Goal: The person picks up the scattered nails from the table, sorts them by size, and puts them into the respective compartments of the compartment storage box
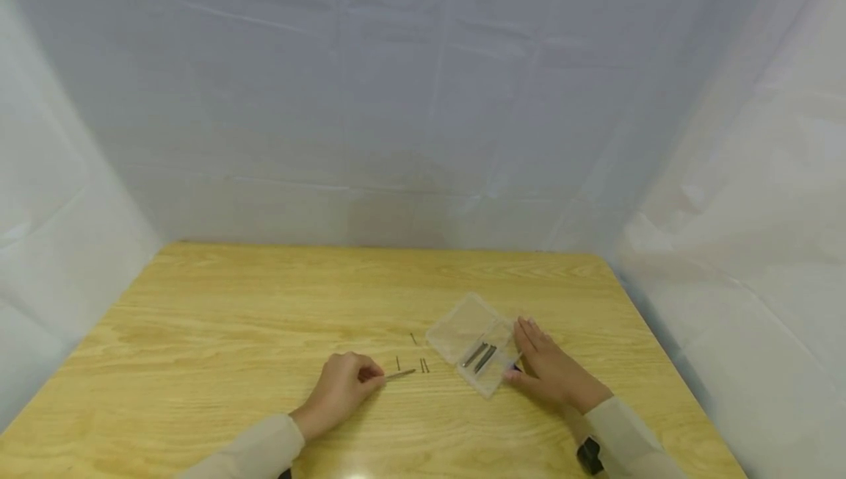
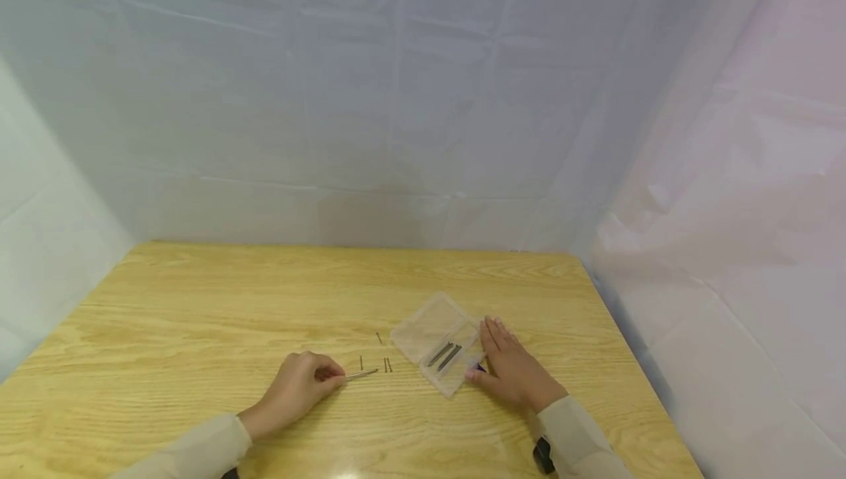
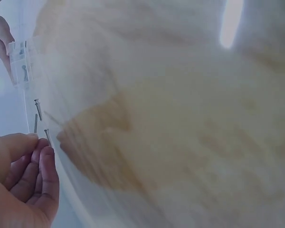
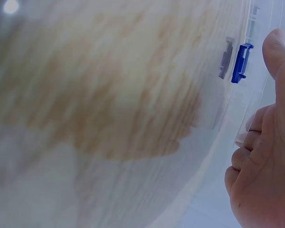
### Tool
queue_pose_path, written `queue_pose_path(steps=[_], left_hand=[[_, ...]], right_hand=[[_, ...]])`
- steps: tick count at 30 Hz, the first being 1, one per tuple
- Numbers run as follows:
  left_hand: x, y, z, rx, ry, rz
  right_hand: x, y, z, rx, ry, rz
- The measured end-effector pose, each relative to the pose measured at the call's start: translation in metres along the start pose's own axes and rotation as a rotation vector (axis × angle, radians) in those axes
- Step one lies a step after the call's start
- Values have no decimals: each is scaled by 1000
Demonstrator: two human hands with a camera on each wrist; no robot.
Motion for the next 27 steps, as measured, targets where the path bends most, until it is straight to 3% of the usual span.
queue_pose_path(steps=[8,15,21,27], left_hand=[[1,-5,2,-5,-31,-22],[9,-22,-2,-52,-37,-49],[21,-42,-16,-70,-26,-92],[32,-59,-34,-115,-12,-89]], right_hand=[[-2,-1,0,-5,3,-16],[-3,-3,0,0,6,-20],[-3,0,1,-12,-2,-7],[-1,3,-2,-36,14,-3]])
Point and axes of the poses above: each hand's wrist, its own x-axis towards the middle knuckle, its own z-axis out of the back of the hand, y = z × x, the point moved 8 cm from there along x, towards the middle knuckle, and after that the axes turned 9 degrees about -y, right-handed, at the moved point
